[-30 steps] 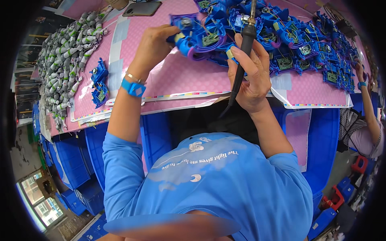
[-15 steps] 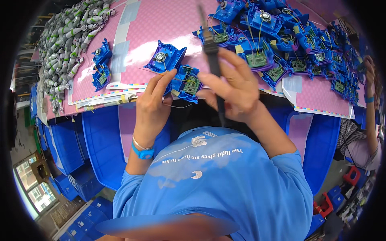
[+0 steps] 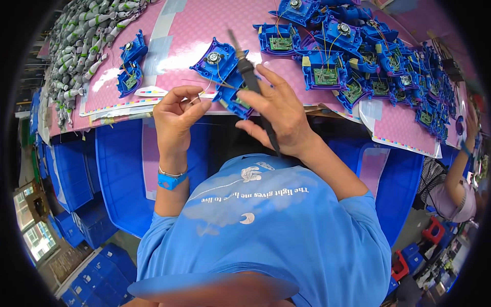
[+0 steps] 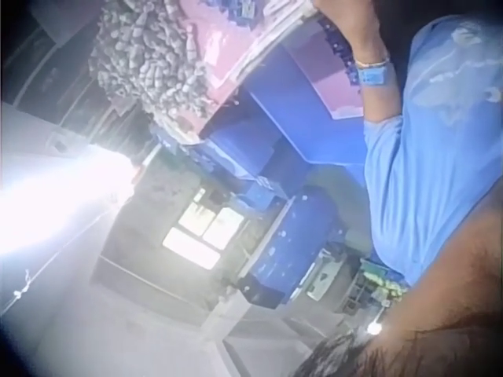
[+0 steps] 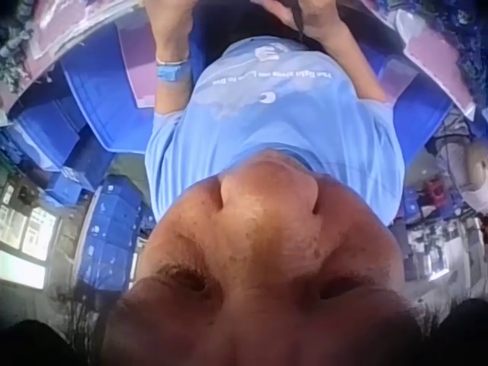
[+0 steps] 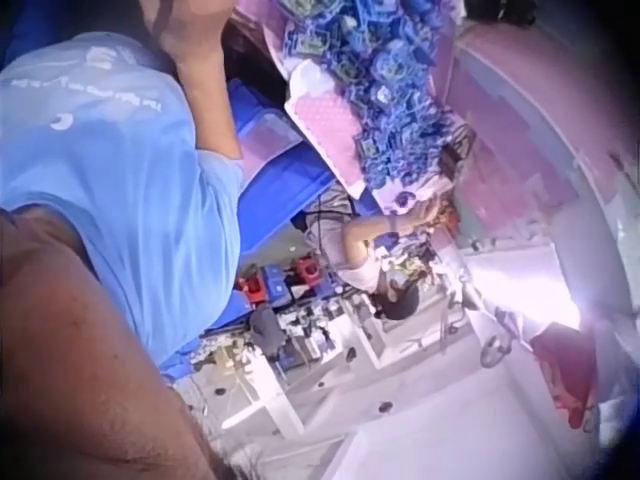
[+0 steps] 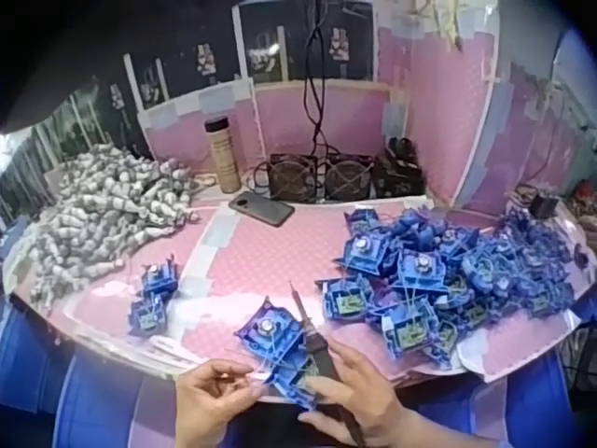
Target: Soldering components onto small blue circuit boards at an industrial workbench.
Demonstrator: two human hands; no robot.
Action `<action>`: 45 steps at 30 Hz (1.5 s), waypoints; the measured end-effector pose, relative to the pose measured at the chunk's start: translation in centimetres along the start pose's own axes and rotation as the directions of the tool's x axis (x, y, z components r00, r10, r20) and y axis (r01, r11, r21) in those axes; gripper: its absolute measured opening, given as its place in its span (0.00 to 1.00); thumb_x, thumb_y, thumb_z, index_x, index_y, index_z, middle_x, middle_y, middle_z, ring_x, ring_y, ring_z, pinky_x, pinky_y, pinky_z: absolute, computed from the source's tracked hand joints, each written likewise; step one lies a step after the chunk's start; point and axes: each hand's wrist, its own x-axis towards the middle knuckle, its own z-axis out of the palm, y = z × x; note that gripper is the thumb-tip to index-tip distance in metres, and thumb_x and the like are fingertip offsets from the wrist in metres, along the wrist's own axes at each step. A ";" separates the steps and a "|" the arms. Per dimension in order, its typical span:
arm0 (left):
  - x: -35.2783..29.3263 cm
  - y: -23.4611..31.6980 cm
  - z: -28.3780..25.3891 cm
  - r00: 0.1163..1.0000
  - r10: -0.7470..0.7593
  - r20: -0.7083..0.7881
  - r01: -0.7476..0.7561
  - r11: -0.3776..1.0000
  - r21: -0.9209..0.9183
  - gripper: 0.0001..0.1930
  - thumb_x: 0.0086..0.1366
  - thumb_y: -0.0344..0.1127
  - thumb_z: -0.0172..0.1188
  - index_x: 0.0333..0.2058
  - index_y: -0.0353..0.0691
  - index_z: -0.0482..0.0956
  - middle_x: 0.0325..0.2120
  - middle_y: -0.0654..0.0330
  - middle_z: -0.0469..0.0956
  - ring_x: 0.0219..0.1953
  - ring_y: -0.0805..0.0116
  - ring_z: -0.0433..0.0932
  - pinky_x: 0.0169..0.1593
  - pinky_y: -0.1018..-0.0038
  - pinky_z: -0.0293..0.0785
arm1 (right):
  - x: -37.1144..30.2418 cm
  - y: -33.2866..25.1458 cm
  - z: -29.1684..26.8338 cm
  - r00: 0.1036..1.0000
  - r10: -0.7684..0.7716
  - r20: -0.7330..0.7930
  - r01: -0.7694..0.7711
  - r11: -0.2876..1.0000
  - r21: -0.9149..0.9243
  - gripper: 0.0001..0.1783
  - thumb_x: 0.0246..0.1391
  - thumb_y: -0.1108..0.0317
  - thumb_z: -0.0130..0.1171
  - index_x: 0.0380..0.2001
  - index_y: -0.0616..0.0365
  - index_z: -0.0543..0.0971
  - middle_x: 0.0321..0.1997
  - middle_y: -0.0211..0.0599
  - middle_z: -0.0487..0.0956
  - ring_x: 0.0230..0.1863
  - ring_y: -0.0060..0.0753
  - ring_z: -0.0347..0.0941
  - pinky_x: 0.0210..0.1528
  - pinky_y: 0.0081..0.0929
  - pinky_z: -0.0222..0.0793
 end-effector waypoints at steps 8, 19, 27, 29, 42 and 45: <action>1.1 -0.2 -0.6 0.981 0.188 -0.058 -0.178 0.973 0.146 0.11 0.65 0.25 0.67 0.46 0.36 0.86 0.32 0.64 0.84 0.34 0.82 0.77 0.35 0.85 0.71 | 0.6 0.8 -0.4 0.993 -0.115 -0.024 0.116 0.992 0.057 0.26 0.53 0.66 0.71 0.54 0.62 0.76 0.54 0.59 0.81 0.60 0.59 0.75 0.62 0.47 0.68; 2.3 -0.1 0.1 0.916 0.366 -0.164 -0.269 0.864 0.425 0.16 0.62 0.24 0.69 0.49 0.37 0.83 0.30 0.63 0.86 0.27 0.85 0.77 0.30 0.85 0.72 | 0.9 -1.1 -2.3 0.954 0.297 -0.048 -0.264 0.903 0.340 0.16 0.61 0.71 0.55 0.49 0.71 0.78 0.26 0.41 0.80 0.25 0.23 0.74 0.29 0.21 0.69; 2.7 -0.6 0.0 0.907 0.392 -0.151 -0.287 0.841 0.459 0.15 0.61 0.24 0.70 0.47 0.36 0.83 0.28 0.63 0.86 0.24 0.85 0.76 0.28 0.86 0.70 | 1.3 -0.6 -2.0 0.949 0.316 0.005 -0.298 0.887 0.353 0.16 0.62 0.71 0.55 0.49 0.71 0.78 0.25 0.39 0.79 0.25 0.23 0.73 0.29 0.21 0.68; 2.7 -0.7 0.0 0.904 0.398 -0.154 -0.290 0.838 0.461 0.15 0.61 0.24 0.70 0.47 0.36 0.83 0.28 0.63 0.86 0.24 0.85 0.76 0.27 0.86 0.70 | 1.5 -0.6 -2.0 0.952 0.305 0.029 -0.297 0.896 0.331 0.16 0.61 0.71 0.55 0.49 0.72 0.78 0.25 0.39 0.79 0.25 0.23 0.74 0.30 0.21 0.70; 2.9 -0.8 0.0 0.901 0.404 -0.156 -0.286 0.826 0.486 0.14 0.60 0.24 0.71 0.46 0.38 0.83 0.28 0.63 0.86 0.23 0.85 0.75 0.25 0.86 0.68 | 1.8 -0.6 -1.8 0.930 0.364 0.052 -0.360 0.872 0.330 0.16 0.61 0.70 0.55 0.48 0.71 0.79 0.26 0.39 0.80 0.27 0.23 0.76 0.31 0.20 0.71; 3.0 -0.8 0.1 0.900 0.403 -0.164 -0.279 0.825 0.492 0.14 0.60 0.25 0.71 0.45 0.38 0.83 0.28 0.63 0.86 0.23 0.85 0.75 0.26 0.86 0.68 | 1.8 -0.7 -1.7 0.930 0.365 0.051 -0.360 0.873 0.330 0.17 0.61 0.70 0.55 0.48 0.71 0.79 0.26 0.39 0.81 0.27 0.22 0.76 0.32 0.20 0.71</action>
